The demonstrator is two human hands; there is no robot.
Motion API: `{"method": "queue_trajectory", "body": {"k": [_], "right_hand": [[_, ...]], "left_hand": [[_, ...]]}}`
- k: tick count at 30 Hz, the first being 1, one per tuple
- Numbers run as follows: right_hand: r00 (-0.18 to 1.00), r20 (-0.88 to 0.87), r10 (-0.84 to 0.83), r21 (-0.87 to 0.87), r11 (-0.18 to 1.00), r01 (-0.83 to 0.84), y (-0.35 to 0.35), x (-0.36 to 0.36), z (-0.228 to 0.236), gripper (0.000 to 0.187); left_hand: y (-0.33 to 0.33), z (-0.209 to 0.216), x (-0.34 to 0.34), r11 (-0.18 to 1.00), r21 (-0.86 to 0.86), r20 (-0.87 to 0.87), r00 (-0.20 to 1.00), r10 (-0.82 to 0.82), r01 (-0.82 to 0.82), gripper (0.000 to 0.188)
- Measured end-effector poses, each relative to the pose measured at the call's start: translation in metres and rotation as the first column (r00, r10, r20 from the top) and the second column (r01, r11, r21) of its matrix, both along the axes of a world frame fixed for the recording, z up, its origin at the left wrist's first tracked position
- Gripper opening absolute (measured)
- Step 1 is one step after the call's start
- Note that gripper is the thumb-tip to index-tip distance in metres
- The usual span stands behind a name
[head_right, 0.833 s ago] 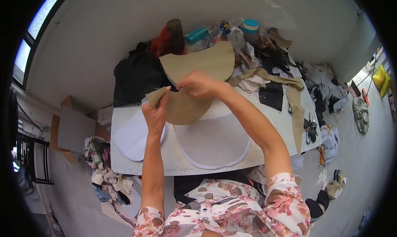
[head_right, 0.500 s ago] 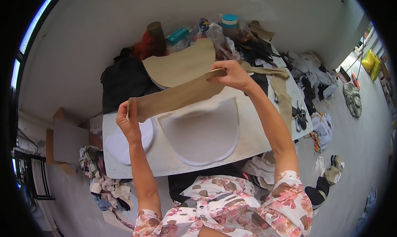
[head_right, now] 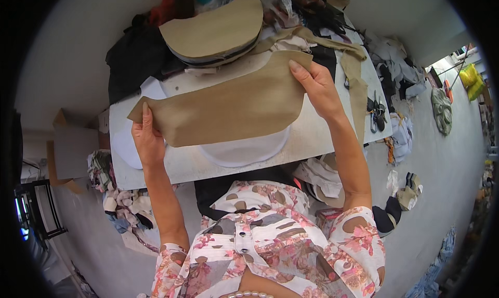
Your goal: The person repeatedly picks up white fabric pieces and beige paper templates from a table, aligns them, and stacks them into separate piles. The hands handle the items one at a time, smoothing and repositioning them on the work surface.
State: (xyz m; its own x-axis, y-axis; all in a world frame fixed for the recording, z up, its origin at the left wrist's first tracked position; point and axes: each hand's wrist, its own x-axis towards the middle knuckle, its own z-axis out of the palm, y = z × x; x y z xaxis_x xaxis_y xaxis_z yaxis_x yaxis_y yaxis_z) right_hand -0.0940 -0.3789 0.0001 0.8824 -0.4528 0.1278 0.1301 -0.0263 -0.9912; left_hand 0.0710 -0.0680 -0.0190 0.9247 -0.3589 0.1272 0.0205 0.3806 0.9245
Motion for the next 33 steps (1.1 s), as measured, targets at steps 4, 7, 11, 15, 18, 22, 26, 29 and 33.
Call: {"method": "queue_trajectory", "body": {"k": [4, 7, 11, 15, 18, 22, 26, 29, 33], "right_hand": [[0.989, -0.142, 0.043, 0.101, 0.994, -0.029, 0.002, -0.018, -0.009, 0.033], [0.983, -0.174, 0.061, 0.096, 0.994, -0.044, 0.001, -0.021, -0.023, 0.033], [0.978, -0.193, 0.078, 0.069, 0.995, -0.065, 0.005, -0.012, -0.039, 0.034], [0.958, -0.273, 0.085, 0.039, 0.996, -0.077, -0.008, 0.001, -0.070, 0.034], [0.940, -0.340, 0.014, -0.108, 0.993, -0.053, -0.014, 0.013, -0.083, 0.033], [0.917, -0.298, -0.266, -0.580, 0.813, 0.047, -0.020, 0.022, -0.110, 0.030], [0.885, -0.230, -0.405, -0.722, 0.681, 0.124, -0.012, 0.023, -0.110, 0.029], [0.876, -0.175, -0.449, -0.772, 0.615, 0.160, -0.008, 0.025, -0.110, 0.030], [0.850, -0.195, -0.490, -0.789, 0.593, 0.161, -0.009, 0.024, -0.115, 0.030]], "left_hand": [[0.004, -0.002, -0.016, 0.999, 0.031, -0.116, 0.993, -0.007, 0.010, 0.021], [0.010, -0.013, -0.016, 0.997, 0.046, -0.178, 0.983, -0.048, 0.057, 0.021], [0.002, -0.028, -0.009, 0.991, 0.135, -0.276, 0.961, 0.036, 0.001, 0.022], [-0.002, -0.056, 0.008, 0.955, 0.286, -0.289, 0.957, 0.012, 0.075, 0.026], [-0.009, -0.078, 0.017, 0.893, 0.450, -0.171, 0.981, 0.095, -0.008, 0.030], [-0.025, -0.094, 0.022, 0.639, 0.712, 0.289, 0.951, 0.113, -0.292, 0.030], [-0.031, -0.089, 0.022, 0.434, 0.796, 0.450, 0.892, 0.042, -0.422, 0.030], [-0.036, -0.084, 0.020, 0.366, 0.795, 0.502, 0.863, 0.047, -0.483, 0.033], [-0.038, -0.092, 0.022, 0.303, 0.794, 0.550, 0.835, 0.014, -0.528, 0.036]]}}
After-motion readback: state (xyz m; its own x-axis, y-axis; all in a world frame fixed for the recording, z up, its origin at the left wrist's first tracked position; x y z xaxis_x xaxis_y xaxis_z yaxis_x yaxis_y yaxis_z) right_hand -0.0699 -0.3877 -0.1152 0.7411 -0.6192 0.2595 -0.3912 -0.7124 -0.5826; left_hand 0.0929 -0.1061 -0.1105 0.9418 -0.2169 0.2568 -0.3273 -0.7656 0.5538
